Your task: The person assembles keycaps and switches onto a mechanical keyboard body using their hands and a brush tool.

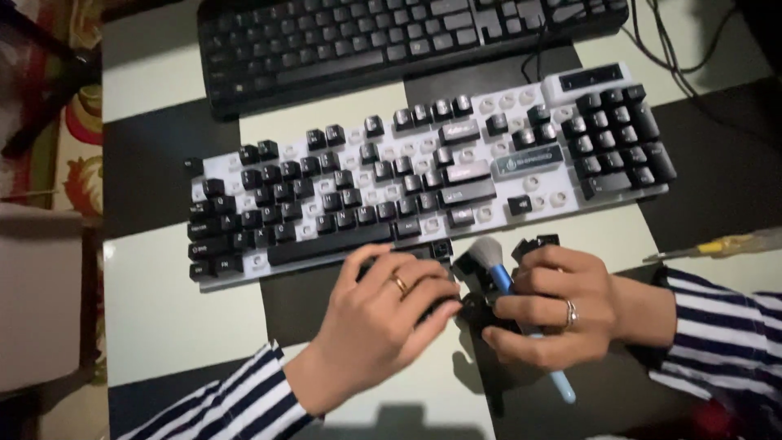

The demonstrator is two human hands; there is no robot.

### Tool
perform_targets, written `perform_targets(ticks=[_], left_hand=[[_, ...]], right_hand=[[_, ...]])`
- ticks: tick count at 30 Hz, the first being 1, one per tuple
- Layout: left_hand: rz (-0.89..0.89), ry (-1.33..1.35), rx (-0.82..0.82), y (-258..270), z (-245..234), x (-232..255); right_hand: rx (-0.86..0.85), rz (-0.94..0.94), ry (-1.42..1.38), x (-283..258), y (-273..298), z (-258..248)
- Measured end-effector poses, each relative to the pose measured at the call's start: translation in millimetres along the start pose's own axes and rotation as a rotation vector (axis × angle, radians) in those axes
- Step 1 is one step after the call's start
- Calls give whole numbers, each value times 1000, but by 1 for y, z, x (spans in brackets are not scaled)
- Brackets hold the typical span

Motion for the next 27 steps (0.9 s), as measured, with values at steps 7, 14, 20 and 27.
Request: perform_targets(ticks=[7, 14, 20, 27], left_hand=[[56, -22, 56, 0, -9, 7], [-107, 200, 94, -2, -15, -12], [-149, 216, 100, 1, -13, -19], [-127, 263, 111, -2, -18, -13]], right_hand=[[25, 14, 10, -2, 0, -1], [17, 9, -3, -4, 2, 0], [24, -39, -29, -9, 2, -1], [-3, -40, -29, -10, 2, 1]])
Point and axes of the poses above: each hand's wrist, its own y-axis away from the middle knuckle, its own z-axis out of the palm, x = y × z, the point moved 10 cm from there along -y, towards the middle knuckle, and after that the axes turned 2 degrees about -x, right-handed, at the moved point
